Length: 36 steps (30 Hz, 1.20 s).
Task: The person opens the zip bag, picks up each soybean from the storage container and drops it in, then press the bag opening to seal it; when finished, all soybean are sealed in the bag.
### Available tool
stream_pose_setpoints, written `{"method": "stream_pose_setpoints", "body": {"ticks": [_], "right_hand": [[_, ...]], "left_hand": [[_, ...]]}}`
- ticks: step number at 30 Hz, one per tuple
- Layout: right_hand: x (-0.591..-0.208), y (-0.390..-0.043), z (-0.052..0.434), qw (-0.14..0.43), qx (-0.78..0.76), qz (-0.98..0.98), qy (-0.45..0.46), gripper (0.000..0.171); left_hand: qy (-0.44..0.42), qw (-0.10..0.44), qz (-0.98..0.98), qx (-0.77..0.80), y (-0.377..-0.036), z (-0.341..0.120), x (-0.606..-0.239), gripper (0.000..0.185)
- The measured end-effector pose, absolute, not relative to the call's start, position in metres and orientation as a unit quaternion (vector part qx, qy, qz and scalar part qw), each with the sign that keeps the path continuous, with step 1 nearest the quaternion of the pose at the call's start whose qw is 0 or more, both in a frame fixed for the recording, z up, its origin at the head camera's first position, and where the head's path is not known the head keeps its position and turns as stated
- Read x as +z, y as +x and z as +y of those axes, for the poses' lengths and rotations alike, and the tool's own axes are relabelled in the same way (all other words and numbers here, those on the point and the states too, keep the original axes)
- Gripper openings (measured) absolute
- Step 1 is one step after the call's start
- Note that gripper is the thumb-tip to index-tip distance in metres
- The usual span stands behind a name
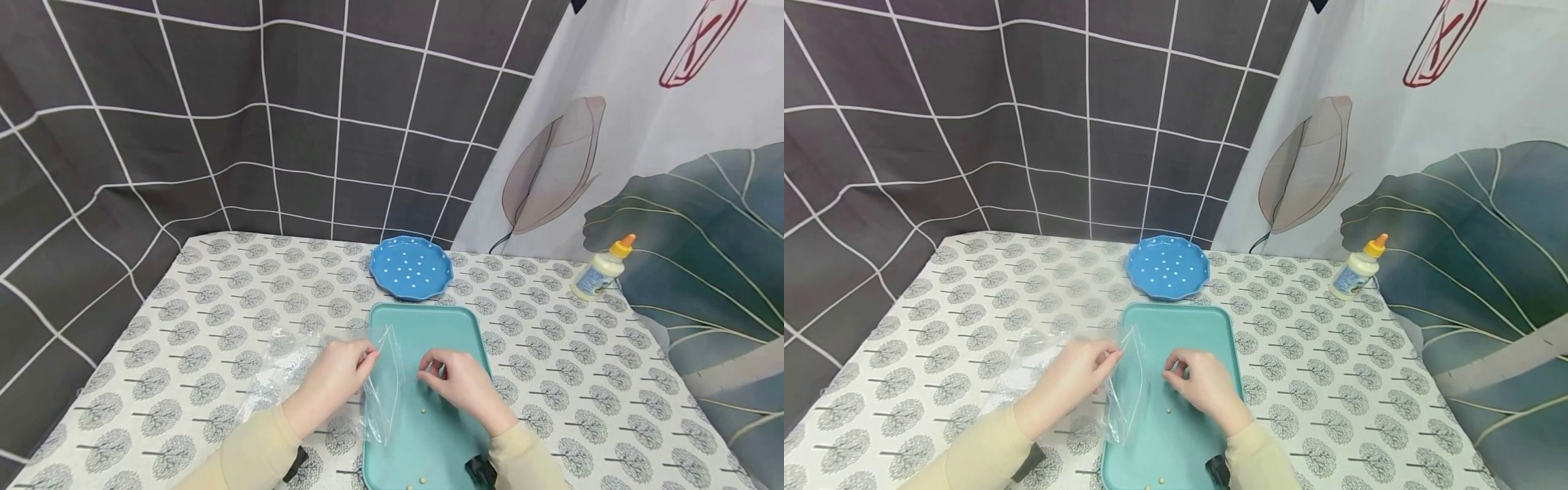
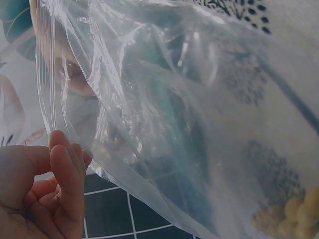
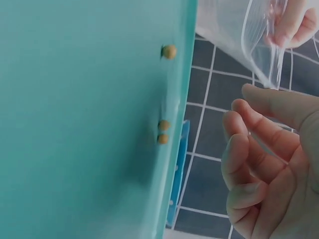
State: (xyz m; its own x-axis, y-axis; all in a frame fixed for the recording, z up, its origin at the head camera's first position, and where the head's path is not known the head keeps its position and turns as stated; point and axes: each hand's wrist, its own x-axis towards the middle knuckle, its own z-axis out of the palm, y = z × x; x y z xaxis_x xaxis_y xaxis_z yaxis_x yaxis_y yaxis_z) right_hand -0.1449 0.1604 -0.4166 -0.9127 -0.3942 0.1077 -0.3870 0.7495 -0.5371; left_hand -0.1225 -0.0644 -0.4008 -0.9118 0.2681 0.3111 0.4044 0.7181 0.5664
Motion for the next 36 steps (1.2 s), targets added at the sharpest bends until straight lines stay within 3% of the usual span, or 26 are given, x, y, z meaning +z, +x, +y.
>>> {"method": "stream_pose_setpoints", "body": {"ticks": [36], "right_hand": [[-0.431,-0.155,0.172,0.047,-0.208,0.962,-0.172,0.016]], "left_hand": [[-0.190,0.113,-0.921,-0.320,-0.122,-0.065,-0.402,0.011]]}}
